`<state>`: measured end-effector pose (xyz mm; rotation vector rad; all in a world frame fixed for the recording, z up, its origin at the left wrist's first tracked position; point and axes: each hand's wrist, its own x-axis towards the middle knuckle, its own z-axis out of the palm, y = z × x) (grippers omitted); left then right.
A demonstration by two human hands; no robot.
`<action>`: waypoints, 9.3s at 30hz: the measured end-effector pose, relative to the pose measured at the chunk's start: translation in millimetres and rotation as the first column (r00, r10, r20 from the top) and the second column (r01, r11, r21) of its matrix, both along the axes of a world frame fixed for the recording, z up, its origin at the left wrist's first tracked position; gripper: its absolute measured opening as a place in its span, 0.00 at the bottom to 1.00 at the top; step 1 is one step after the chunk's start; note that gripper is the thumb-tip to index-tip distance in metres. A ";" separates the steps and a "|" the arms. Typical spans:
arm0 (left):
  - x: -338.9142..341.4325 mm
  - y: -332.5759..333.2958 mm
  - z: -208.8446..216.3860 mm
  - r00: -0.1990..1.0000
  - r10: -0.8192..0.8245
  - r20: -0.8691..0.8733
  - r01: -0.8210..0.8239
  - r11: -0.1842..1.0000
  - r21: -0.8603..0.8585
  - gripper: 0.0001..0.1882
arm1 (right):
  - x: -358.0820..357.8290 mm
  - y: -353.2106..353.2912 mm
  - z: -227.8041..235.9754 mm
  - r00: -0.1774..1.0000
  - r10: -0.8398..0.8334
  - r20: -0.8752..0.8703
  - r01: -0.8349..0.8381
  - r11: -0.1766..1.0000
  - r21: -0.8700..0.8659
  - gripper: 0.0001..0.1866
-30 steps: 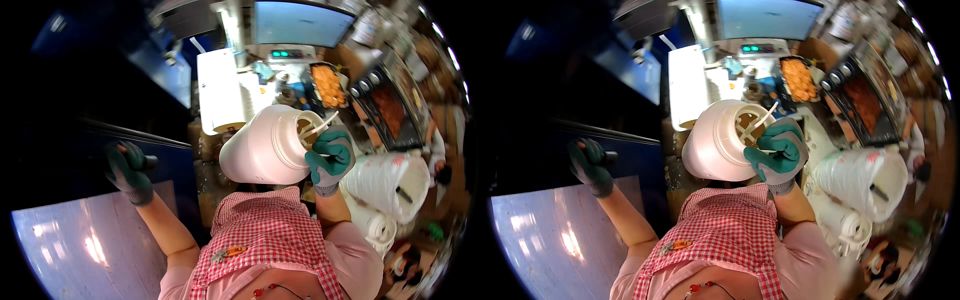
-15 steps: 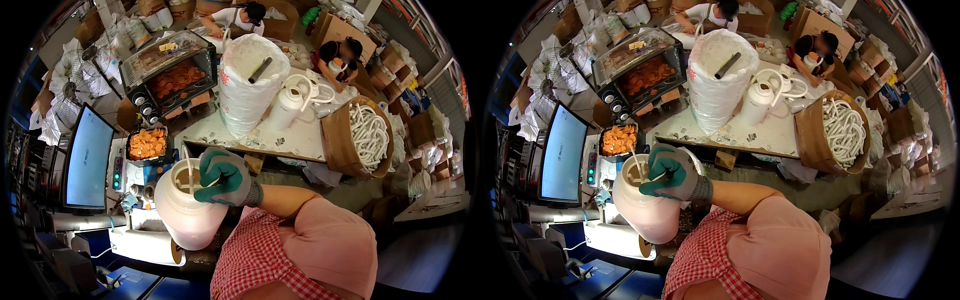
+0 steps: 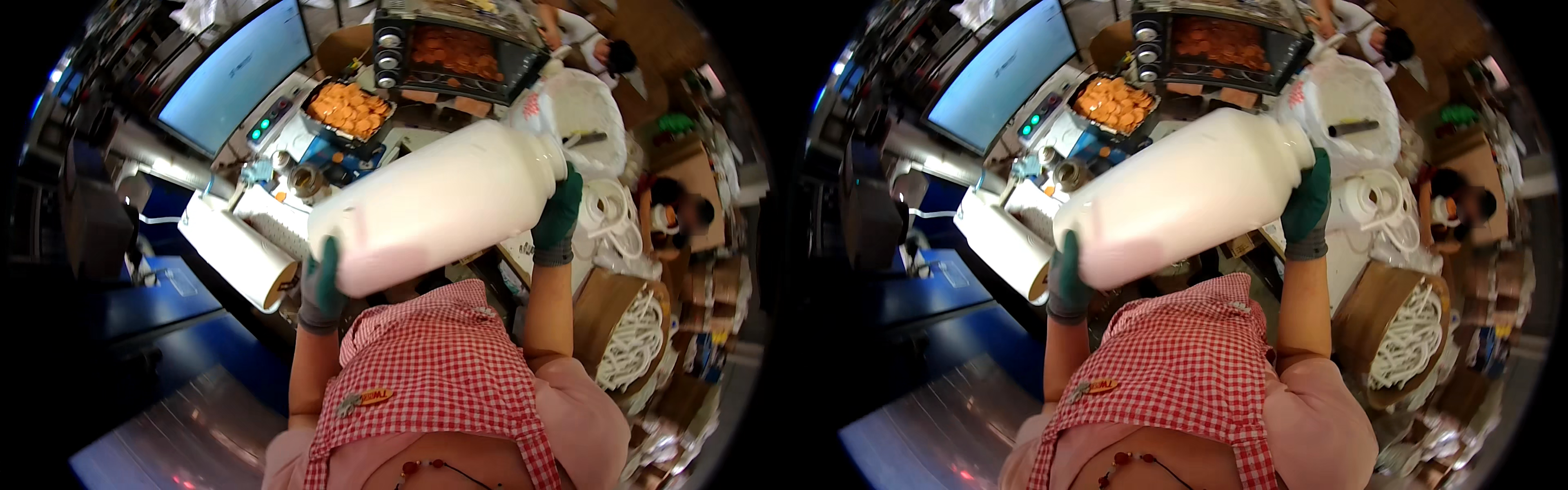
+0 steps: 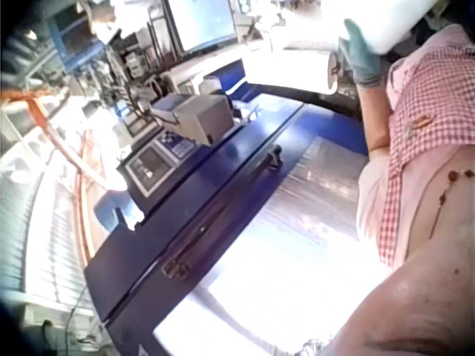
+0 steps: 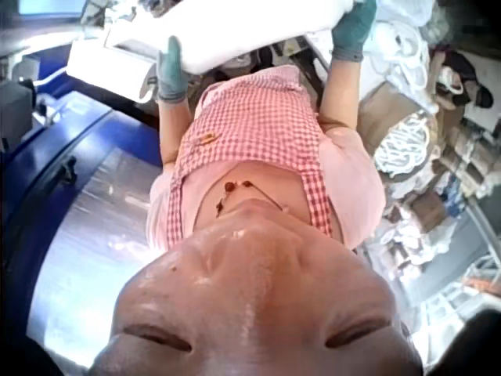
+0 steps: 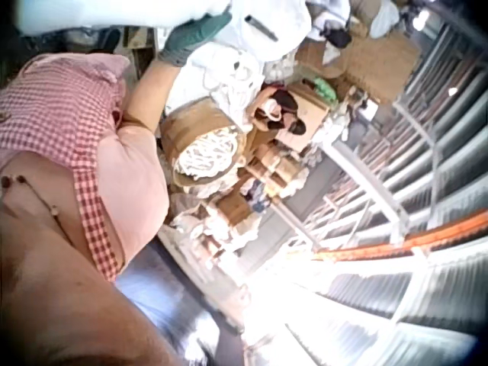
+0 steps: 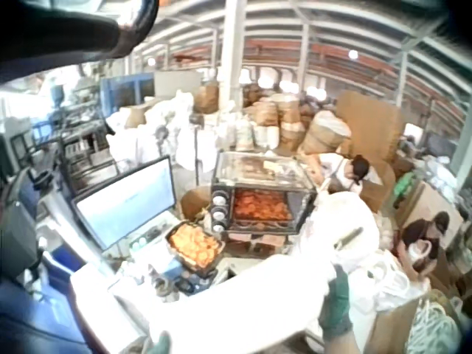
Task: The person attaches orange adhesive seals to plastic jugs, inserts handles and tubes into ceramic pitchers, and organizes components at a manufacturing workstation.
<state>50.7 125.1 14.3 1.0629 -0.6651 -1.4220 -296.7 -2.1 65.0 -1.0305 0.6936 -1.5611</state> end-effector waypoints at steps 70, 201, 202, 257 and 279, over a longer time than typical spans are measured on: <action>-80.4 -40.8 -41.4 0.530 0.204 0.823 0.088 0.952 -0.293 0.16 | 105.3 -17.4 -27.2 0.856 0.391 -0.339 -0.251 0.887 0.387 0.11; -153.6 -49.6 -15.3 0.918 0.284 0.276 -0.307 0.951 0.043 0.21 | -294.4 -283.3 -1.3 -0.209 0.281 -0.937 0.361 0.912 0.193 0.45; -153.7 -49.9 -18.0 0.911 0.262 0.319 -0.283 0.959 0.020 0.21 | -298.2 -284.0 -1.5 -0.215 0.265 -0.940 0.347 0.921 0.180 0.46; -148.3 -22.7 -31.2 0.816 0.377 0.439 -0.444 0.894 0.059 0.13 | 6.4 -21.2 43.3 -0.100 -0.290 -0.952 -0.751 0.649 -0.119 0.23; -145.7 -5.1 5.3 0.896 0.229 0.381 -0.216 0.973 -0.077 0.15 | -43.0 -117.8 -21.6 0.951 0.250 -0.180 -0.218 0.959 0.181 0.25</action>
